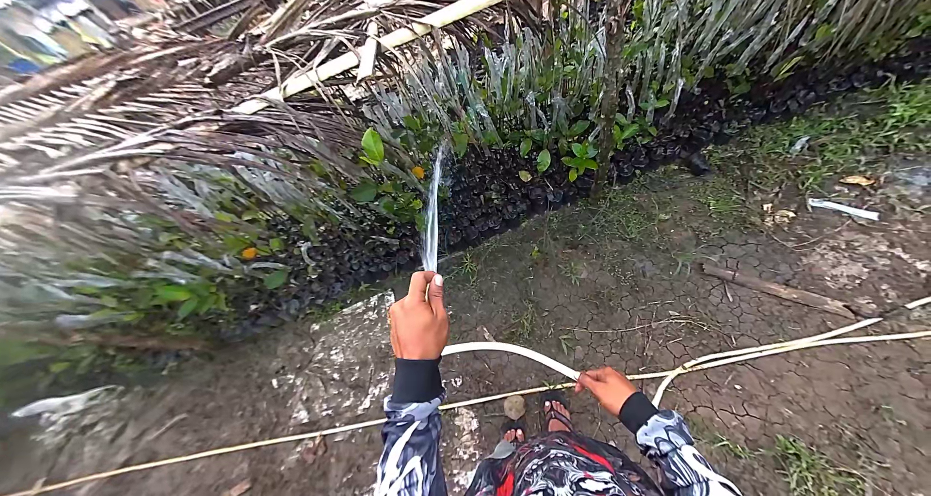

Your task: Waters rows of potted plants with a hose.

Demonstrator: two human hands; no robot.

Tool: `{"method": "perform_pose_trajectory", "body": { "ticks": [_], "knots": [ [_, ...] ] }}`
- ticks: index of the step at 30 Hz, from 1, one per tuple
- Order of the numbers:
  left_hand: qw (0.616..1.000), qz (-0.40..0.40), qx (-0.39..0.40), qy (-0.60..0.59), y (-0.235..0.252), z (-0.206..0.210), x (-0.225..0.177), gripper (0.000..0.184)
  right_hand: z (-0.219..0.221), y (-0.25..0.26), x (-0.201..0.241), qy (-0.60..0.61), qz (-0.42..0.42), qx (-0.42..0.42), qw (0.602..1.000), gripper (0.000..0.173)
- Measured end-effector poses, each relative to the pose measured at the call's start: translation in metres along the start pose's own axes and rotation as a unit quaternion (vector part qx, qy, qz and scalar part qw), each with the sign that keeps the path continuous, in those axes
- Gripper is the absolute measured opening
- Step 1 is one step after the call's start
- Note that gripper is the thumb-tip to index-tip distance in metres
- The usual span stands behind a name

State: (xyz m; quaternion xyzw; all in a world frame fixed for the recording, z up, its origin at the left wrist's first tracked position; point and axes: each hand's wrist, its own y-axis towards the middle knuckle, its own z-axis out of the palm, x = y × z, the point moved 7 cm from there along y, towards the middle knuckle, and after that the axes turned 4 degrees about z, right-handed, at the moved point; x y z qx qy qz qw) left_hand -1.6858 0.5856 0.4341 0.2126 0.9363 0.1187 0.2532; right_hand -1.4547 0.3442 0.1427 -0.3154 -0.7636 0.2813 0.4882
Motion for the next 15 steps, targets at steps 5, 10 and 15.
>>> {"method": "perform_pose_trajectory", "body": {
  "ticks": [5,10,15],
  "knots": [
    [1.000,0.003,-0.009,-0.004,-0.0008,0.0013,-0.0009,0.034,-0.0009,-0.0019,-0.0009,0.006,0.002,0.000,1.000,0.044],
    [1.000,0.011,-0.016,-0.010,-0.0026,0.0022,-0.0018,0.033,-0.0019,-0.0021,-0.0010,0.004,0.006,0.001,1.000,0.044],
    [1.000,0.016,-0.025,-0.010,-0.0037,0.0043,-0.0013,0.034,-0.0031,-0.0016,-0.0019,0.001,0.006,0.002,1.000,0.044]
  ]
}}
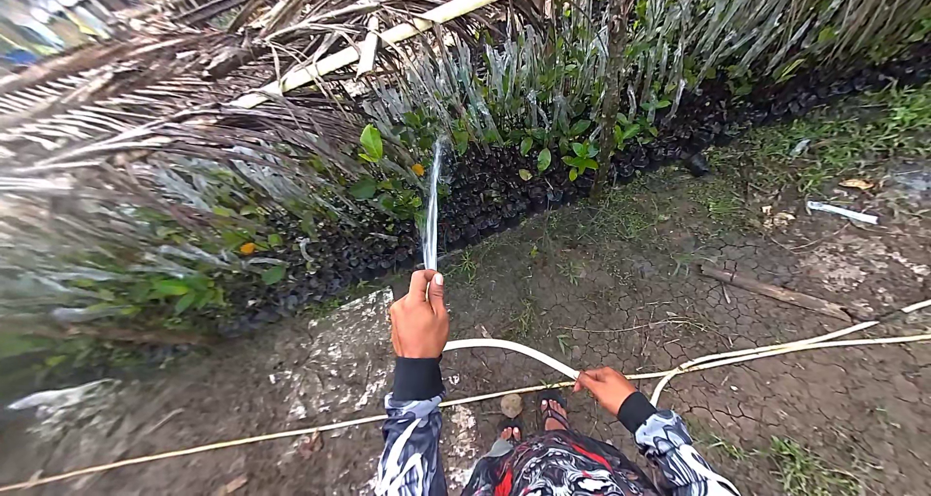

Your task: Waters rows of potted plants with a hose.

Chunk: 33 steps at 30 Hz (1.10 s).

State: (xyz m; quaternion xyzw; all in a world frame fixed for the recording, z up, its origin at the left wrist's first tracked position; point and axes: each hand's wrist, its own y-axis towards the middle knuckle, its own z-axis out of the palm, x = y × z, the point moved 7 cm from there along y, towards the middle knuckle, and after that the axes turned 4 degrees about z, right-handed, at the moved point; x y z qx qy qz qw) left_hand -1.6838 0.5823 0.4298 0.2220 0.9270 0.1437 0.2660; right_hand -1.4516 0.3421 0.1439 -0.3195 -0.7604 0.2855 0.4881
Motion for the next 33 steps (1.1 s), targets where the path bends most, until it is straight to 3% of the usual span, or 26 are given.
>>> {"method": "perform_pose_trajectory", "body": {
  "ticks": [17,33],
  "knots": [
    [1.000,-0.002,-0.010,-0.010,-0.010,0.013,0.011,0.036,-0.004,-0.001,-0.004,0.007,-0.002,-0.006,1.000,0.041],
    [0.998,-0.010,0.055,-0.010,-0.014,0.019,0.011,0.036,-0.003,-0.002,-0.010,-0.006,-0.005,-0.008,1.000,0.043]
  ]
}}
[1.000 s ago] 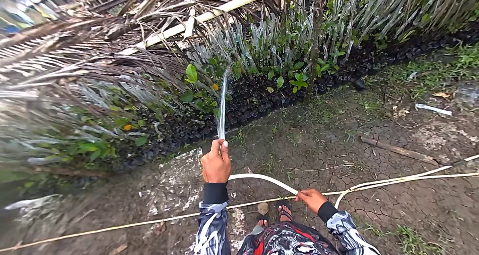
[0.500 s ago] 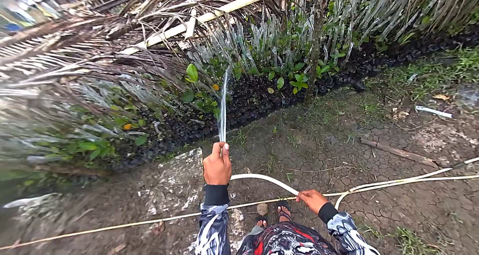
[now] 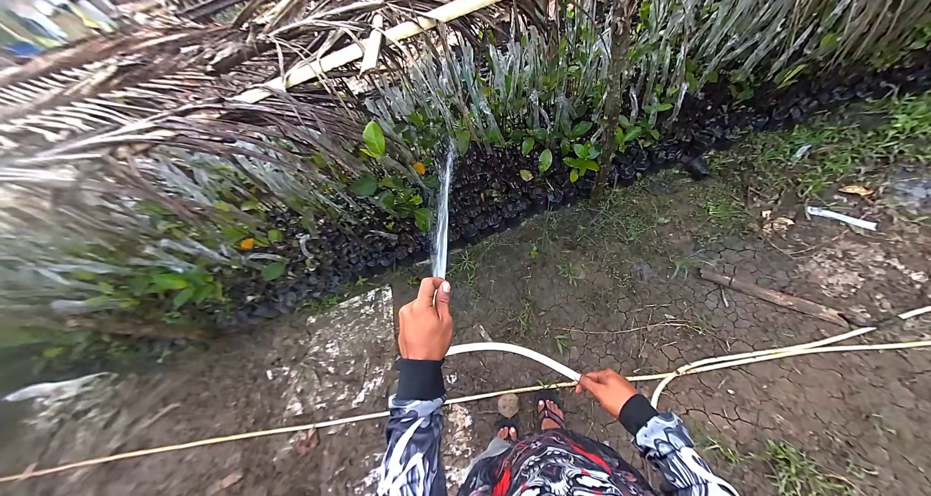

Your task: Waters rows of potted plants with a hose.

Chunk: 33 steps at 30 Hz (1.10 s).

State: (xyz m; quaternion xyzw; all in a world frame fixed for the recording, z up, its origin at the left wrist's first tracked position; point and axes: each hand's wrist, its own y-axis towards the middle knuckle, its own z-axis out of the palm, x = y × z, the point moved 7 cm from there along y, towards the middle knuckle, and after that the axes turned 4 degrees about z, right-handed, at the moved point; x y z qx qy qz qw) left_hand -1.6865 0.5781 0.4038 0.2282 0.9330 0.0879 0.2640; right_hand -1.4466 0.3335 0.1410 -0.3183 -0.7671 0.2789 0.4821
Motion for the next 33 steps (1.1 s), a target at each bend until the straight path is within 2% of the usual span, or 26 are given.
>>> {"method": "perform_pose_trajectory", "body": {
  "ticks": [10,14,21,33],
  "knots": [
    [1.000,-0.014,0.017,0.000,-0.005,0.003,-0.001,0.036,0.002,0.004,-0.004,-0.006,0.002,-0.001,1.000,0.043],
    [1.000,0.001,-0.023,-0.012,-0.007,0.001,0.000,0.036,0.002,0.004,-0.005,-0.004,0.005,0.001,1.000,0.043],
    [1.000,-0.001,-0.014,-0.010,-0.005,0.001,0.000,0.035,0.002,0.001,-0.003,-0.007,0.007,0.003,1.000,0.042],
    [0.998,-0.018,0.068,-0.006,-0.016,0.008,0.003,0.037,0.013,-0.004,-0.012,-0.010,0.008,0.016,1.000,0.043]
  ]
}}
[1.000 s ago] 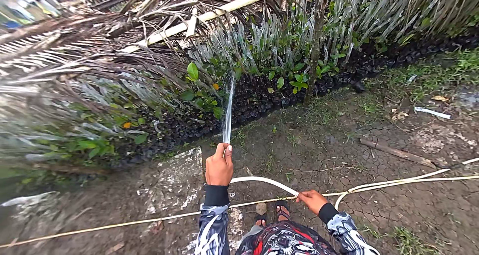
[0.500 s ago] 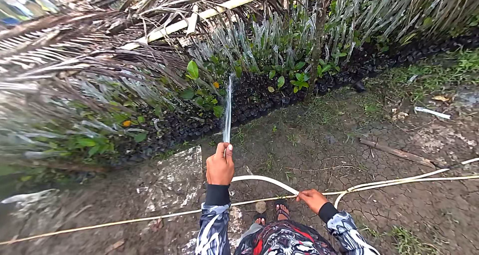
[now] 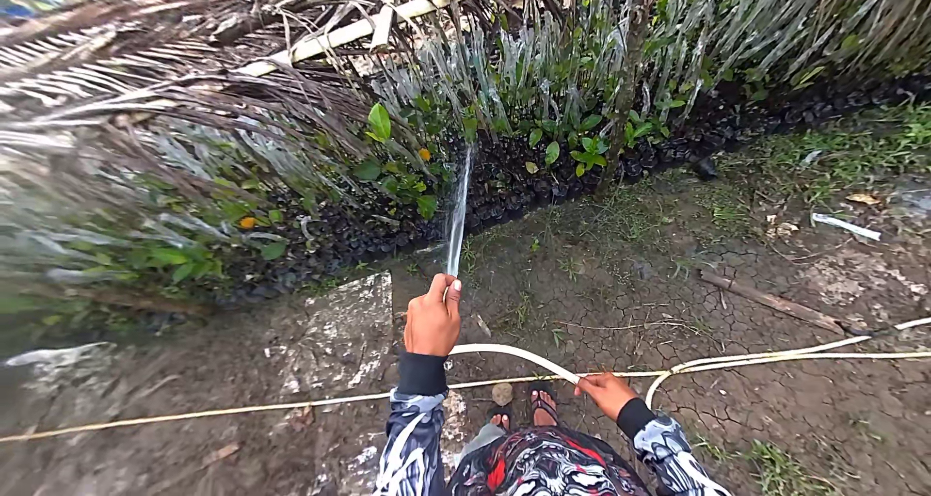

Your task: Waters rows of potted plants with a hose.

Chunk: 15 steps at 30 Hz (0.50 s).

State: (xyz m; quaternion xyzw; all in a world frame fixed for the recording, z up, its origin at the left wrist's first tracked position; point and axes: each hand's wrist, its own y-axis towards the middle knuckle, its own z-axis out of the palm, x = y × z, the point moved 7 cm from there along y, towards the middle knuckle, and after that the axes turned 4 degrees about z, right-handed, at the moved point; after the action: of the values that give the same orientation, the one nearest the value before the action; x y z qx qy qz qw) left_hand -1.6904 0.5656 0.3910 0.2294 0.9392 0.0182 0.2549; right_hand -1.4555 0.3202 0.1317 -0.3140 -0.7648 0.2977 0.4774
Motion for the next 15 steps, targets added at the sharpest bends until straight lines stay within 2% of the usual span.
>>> {"method": "perform_pose_trajectory", "body": {
  "ticks": [5,10,15],
  "knots": [
    [1.000,0.003,-0.014,-0.003,-0.008,-0.003,0.004,0.037,0.002,-0.004,0.003,0.001,0.006,0.015,1.000,0.042],
    [0.999,-0.007,0.054,-0.001,-0.030,0.002,0.012,0.039,0.009,0.002,0.004,-0.037,0.004,0.026,0.999,0.043],
    [0.999,0.008,0.035,-0.017,-0.049,-0.005,0.023,0.039,0.014,-0.002,0.010,-0.042,-0.002,0.021,0.999,0.043]
  ]
}}
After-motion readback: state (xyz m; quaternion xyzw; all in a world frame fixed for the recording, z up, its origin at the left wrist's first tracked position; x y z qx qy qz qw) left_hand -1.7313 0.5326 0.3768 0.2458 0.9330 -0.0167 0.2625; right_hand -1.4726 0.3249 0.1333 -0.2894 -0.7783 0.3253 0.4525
